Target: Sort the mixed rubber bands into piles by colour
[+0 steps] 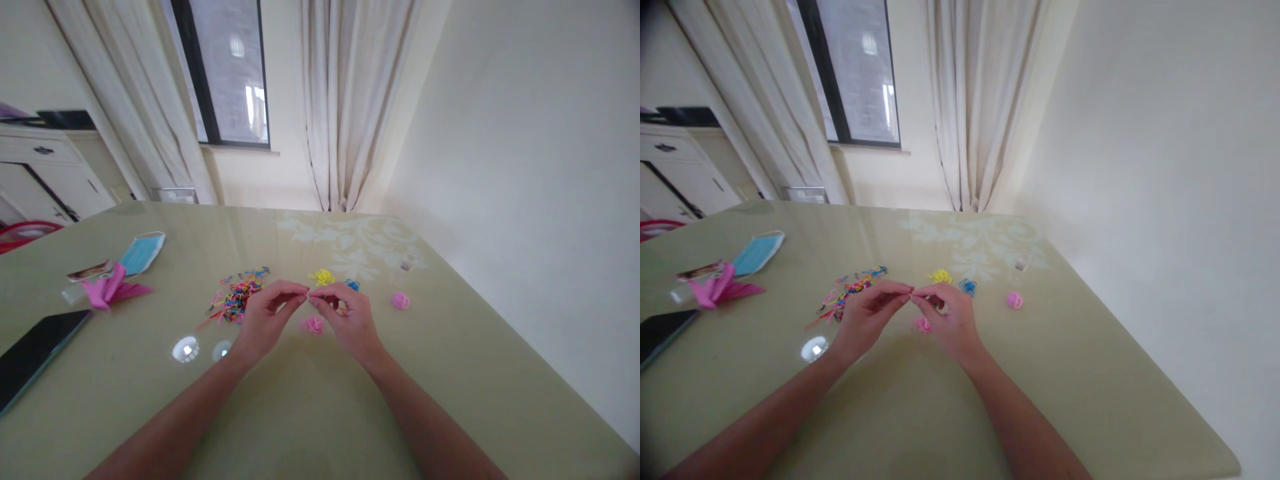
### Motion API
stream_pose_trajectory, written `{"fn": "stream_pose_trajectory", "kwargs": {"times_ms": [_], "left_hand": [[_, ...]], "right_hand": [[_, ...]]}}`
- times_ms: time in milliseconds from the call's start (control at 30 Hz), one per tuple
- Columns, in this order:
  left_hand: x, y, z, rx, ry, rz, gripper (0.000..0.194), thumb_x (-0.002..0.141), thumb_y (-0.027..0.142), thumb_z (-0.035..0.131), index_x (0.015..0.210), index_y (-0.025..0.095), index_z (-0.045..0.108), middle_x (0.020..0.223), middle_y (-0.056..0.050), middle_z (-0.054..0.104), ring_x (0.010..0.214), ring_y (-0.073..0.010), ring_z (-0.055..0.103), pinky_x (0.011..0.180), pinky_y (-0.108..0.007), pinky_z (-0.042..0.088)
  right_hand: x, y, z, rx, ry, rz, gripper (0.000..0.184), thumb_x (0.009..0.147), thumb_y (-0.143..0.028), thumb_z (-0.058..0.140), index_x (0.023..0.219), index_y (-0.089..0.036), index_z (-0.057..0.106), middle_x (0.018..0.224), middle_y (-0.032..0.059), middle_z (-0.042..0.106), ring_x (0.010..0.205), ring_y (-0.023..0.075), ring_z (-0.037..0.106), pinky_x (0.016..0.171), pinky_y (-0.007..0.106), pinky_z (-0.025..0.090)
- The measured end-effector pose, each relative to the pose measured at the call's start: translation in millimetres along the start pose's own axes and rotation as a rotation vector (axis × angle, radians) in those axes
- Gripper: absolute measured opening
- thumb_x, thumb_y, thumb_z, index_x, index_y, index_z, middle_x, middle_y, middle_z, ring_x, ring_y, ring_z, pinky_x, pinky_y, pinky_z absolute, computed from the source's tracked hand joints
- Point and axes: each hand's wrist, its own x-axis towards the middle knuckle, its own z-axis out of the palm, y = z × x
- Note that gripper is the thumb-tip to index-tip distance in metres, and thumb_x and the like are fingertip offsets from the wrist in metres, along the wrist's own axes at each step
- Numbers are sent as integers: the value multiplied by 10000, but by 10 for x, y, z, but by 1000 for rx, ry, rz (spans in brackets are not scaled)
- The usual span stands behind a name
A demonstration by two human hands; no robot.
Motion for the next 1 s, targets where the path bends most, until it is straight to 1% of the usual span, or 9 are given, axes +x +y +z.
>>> {"fn": "stream_pose_trajectory", "kwargs": {"times_ms": [233, 500, 600, 667, 733, 767, 800, 900, 1000], "left_hand": [[4, 113, -14, -82, -6, 4, 180, 886, 381, 846, 939, 210, 829, 917, -65, 822, 864, -191, 772, 825, -307, 651], [-23, 113, -12, -59, -30, 15, 140, 893, 339, 842, 956, 215, 821, 931, -60, 821, 868, -185, 757, 837, -307, 633], [23, 108, -59, -31, -26, -4, 272, 914, 400, 813, 1110, 214, 783, 1065, -85, 822, 920, -191, 757, 860, -319, 623], [93, 65, -145, 22, 44, -36, 372, 982, 473, 706, 1252, 218, 720, 1161, -102, 805, 957, -195, 752, 845, -323, 615], [177, -25, -275, 174, 147, -97, 407, 1042, 512, 566, 1295, 217, 686, 1170, -107, 797, 955, -204, 743, 808, -329, 604], [216, -83, -349, 302, 195, -136, 399, 1047, 509, 537, 1262, 212, 696, 1133, -105, 801, 932, -216, 740, 790, -340, 596], [249, -144, -423, 454, 197, -178, 375, 1043, 480, 533, 1229, 210, 714, 1114, -106, 803, 916, -232, 738, 807, -367, 593], [283, -302, -589, 929, -26, -174, 276, 998, 342, 576, 1132, 202, 773, 1157, -126, 795, 1074, -318, 713, 989, -482, 536], [249, -371, -620, 1188, -223, -137, 265, 992, 347, 604, 1132, 234, 798, 1230, -128, 773, 1204, -373, 654, 1041, -537, 479]], "right_hand": [[5, -93, -42, 72, 23, -28, 75, 940, -278, 773, 924, -249, 840, 801, 28, 785, 678, 165, 656, 670, 294, 525], [15, -78, -65, 30, 26, 3, 94, 951, -303, 772, 943, -255, 853, 836, 36, 800, 685, 169, 643, 665, 304, 513], [43, -110, -131, 38, 10, -15, 84, 956, -281, 770, 923, -252, 842, 837, 30, 796, 715, 172, 648, 689, 310, 501], [72, -131, -205, 69, -4, -38, 55, 944, -269, 791, 916, -255, 836, 841, 26, 790, 749, 178, 653, 712, 318, 493], [101, -140, -286, 123, -3, -64, 26, 931, -264, 813, 915, -262, 834, 844, 22, 781, 776, 183, 653, 731, 326, 486], [113, -140, -323, 153, 2, -73, 18, 926, -264, 821, 915, -266, 834, 844, 21, 775, 781, 184, 650, 735, 330, 484], [123, -137, -355, 177, 10, -74, 11, 923, -268, 828, 915, -270, 836, 844, 21, 769, 784, 185, 647, 737, 333, 482], [143, -115, -411, 205, -5, -45, 35, 900, -305, 859, 897, -273, 845, 834, 29, 763, 784, 196, 643, 736, 346, 483], [156, -77, -424, 187, -63, 7, 80, 871, -342, 885, 867, -268, 854, 819, 36, 763, 771, 200, 647, 722, 349, 481]]}}
